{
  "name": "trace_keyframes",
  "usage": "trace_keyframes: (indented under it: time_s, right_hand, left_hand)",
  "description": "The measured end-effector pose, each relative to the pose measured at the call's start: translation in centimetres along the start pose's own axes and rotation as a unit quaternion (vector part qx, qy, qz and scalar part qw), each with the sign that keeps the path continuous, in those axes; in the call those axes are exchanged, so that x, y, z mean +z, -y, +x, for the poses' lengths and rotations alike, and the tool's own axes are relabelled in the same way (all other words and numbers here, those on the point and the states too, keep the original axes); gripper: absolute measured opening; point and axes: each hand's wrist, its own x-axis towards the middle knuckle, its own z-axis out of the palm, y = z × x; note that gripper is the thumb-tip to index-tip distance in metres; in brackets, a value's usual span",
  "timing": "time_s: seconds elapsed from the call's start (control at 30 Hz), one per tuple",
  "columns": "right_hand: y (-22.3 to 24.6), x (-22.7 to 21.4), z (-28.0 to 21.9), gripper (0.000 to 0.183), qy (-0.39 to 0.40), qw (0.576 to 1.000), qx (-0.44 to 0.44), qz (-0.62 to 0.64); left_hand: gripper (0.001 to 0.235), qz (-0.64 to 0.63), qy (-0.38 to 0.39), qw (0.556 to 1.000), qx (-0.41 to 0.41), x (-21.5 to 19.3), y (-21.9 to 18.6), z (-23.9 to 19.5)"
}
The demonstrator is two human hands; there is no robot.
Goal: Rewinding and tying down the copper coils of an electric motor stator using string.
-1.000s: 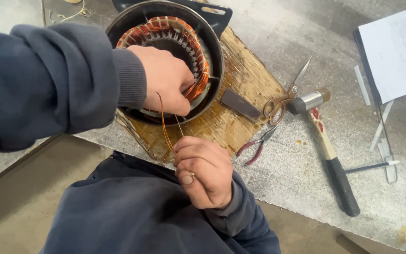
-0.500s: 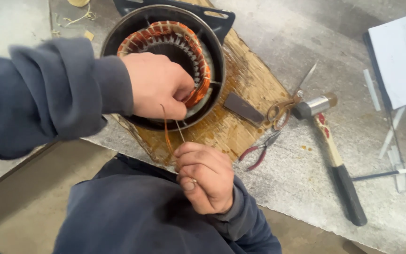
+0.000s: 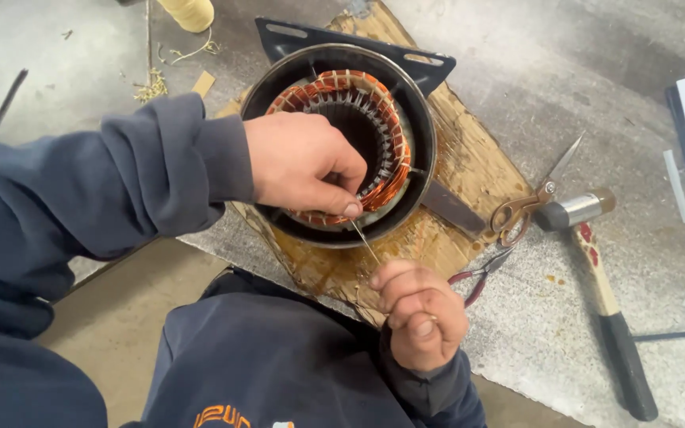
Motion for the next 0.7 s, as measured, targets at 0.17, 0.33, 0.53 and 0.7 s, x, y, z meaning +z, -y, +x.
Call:
trace_keyframes:
  time_s: [0.17,0.33,0.53,0.7]
  right_hand:
    - [-0.4,-0.4,0.5,0.049,-0.059,0.997,0.009,0.058]
    - [-0.7,-0.7,1.2,0.047,-0.094,0.988,0.018,0.120]
    - [2.3,0.0,6.1,0.047,-0.012,0.999,-0.014,0.028]
    - [5.5,1.8,12.4,0.040,0.165,0.965,-0.017,-0.204]
  left_hand:
    - [0.022,0.000,-0.088,0.991,0.105,1.1,1.3,-1.0]
    - [0.028,-0.040,-0.154,0.964,0.213,1.3,2.4,-2.1]
    - [0.018,-0.010,-0.167,0.948,0.270,1.7,2.7,-2.3]
    - [0.020,-0.026,-0.191,0.939,0.286,1.6,2.5,-2.5]
